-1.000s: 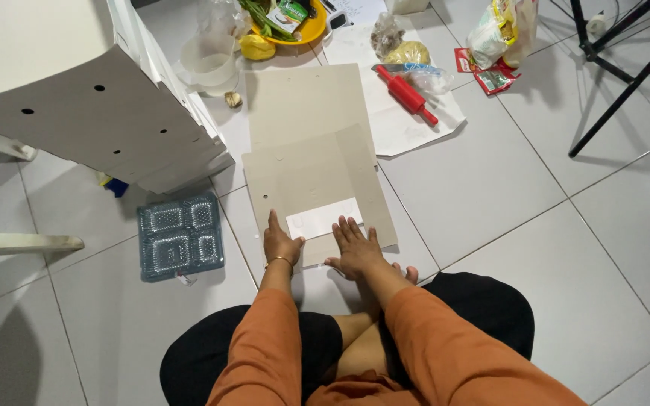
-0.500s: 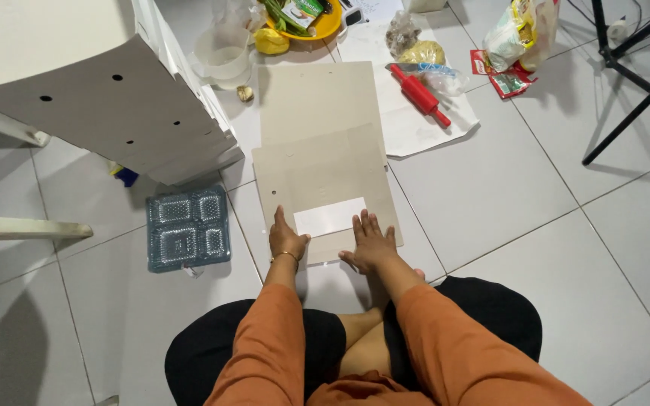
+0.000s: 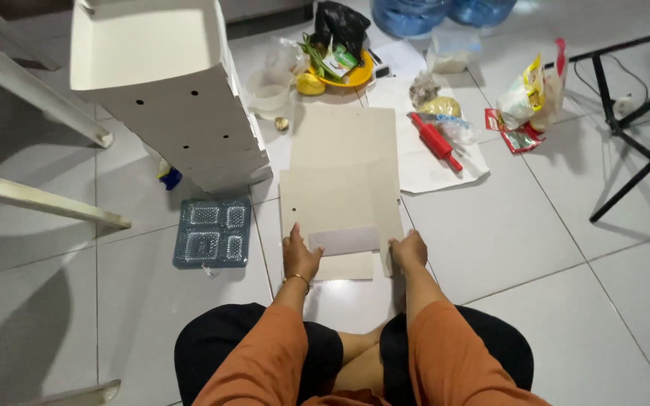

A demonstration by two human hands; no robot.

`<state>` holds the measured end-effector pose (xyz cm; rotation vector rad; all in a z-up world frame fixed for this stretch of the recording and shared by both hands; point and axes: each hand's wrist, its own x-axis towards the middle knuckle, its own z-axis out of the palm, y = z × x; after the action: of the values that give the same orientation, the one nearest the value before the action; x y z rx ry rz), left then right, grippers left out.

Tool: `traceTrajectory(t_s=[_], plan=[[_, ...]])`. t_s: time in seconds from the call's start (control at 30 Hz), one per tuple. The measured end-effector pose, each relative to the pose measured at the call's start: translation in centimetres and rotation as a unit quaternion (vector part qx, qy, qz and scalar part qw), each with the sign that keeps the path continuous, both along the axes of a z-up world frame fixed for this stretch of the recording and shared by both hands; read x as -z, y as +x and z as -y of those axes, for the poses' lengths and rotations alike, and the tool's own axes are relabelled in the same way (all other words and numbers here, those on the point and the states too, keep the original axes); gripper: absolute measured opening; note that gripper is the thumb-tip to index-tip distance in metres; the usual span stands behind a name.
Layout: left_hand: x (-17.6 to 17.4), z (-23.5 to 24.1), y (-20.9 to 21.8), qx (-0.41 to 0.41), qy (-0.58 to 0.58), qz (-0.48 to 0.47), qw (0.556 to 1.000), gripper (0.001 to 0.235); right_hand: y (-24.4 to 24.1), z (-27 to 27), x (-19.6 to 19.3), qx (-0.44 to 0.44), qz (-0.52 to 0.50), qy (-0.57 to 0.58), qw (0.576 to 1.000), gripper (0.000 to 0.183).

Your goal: The person sits on the floor and folds a flat cardboard sheet into a small box by hand. They then pick up a clear plastic tray and place it inside the newly assembled box.

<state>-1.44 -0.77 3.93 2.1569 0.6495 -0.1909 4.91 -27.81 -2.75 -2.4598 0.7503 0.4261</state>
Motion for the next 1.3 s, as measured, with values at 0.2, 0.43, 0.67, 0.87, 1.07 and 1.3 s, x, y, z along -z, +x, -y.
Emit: traceTrajectory(t_s=[0.2,0.43,0.67,0.87,1.07,1.3], plan=[[-2.6,2.5,2.2,0.074,0.039,0.11,0.99,0.078,2.3,-1.6,-1.9,-0.046,0.109,0.036,0.992,0.021],[-16.3,8.4,6.1,0.11,-0.05,0.264,0.957,0.119,-5.5,-7.6,-12.8,-0.049,0.468,0.074,0.879,0.007],[-19.9,7.9,6.3,0.082,-0.047,0.305,0.947,0.041,-10.1,-9.4,-17.3,-0.164,0.626,0.093,0.757,0.013],[-21.8,2.0,2.2,0.226,-0.092,0.402,0.883,0.022,-7.5,-5.2,-24.3,-0.217,0.735,0.056,0.64,0.071],[-25.9,0.4,-3.6,0.333,0.05,0.54,0.771,0.019,-5.9,1.0,-36.8,-0.318,0.691,-0.135,0.635,0.088],[-21.4,-1.8,0.0,0.209,0.191,0.606,0.744,0.043,-2.7,2.6,-32.4,-0.385,0.608,-0.193,0.667,0.017]])
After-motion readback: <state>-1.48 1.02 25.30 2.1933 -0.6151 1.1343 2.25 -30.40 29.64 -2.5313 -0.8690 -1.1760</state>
